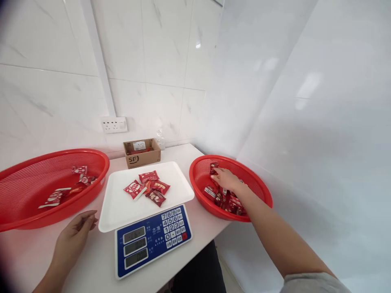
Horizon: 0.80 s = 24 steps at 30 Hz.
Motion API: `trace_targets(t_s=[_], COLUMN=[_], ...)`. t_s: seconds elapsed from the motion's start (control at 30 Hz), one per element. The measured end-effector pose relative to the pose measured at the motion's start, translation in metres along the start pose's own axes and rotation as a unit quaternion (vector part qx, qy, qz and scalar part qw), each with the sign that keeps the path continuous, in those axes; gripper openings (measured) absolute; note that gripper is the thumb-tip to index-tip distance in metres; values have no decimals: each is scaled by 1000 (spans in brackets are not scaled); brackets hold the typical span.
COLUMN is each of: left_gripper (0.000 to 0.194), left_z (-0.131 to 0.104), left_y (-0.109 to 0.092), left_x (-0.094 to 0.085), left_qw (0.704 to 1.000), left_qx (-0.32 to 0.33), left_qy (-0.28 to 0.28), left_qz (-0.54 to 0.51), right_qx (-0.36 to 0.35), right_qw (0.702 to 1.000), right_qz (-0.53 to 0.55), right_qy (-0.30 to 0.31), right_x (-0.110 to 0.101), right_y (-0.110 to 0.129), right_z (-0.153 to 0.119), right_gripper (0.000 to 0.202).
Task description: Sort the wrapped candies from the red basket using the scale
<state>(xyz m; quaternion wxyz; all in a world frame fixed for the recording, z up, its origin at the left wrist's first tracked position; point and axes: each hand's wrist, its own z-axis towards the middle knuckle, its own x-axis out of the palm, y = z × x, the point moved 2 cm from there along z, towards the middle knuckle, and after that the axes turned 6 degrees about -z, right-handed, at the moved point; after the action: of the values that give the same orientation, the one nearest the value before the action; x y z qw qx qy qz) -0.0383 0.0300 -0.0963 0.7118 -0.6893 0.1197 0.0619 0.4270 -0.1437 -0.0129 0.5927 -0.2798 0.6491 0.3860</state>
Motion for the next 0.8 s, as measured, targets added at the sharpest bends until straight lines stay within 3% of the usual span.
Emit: trace_targets(t_s=[0.13,0.27,0.5,0.7,0.8], left_gripper=[42,42,41,40,40], left_z=[2,0,1,3,3], left_y=[3,-2,0,3,2], left_x=[3,4,2,3,3], left_qw=[1000,999,999,999,999], left_qx=[-7,-25,-27,-3,-6], left_qy=[13,16,13,19,17], left_qz=[13,31,31,45,42], right_qx=[101,145,175,117,84], right_qw=[992,983,978,966,948], right_qz=[-37,-36,27,206,294], right_qy=[72,110,111,103,94], right_x=[10,24,29,17,9], right_y=[-62,-83,-79,-62,-50], right_z=[-11,-10,-3,-13,-15], right_gripper=[51,49,38,53,48])
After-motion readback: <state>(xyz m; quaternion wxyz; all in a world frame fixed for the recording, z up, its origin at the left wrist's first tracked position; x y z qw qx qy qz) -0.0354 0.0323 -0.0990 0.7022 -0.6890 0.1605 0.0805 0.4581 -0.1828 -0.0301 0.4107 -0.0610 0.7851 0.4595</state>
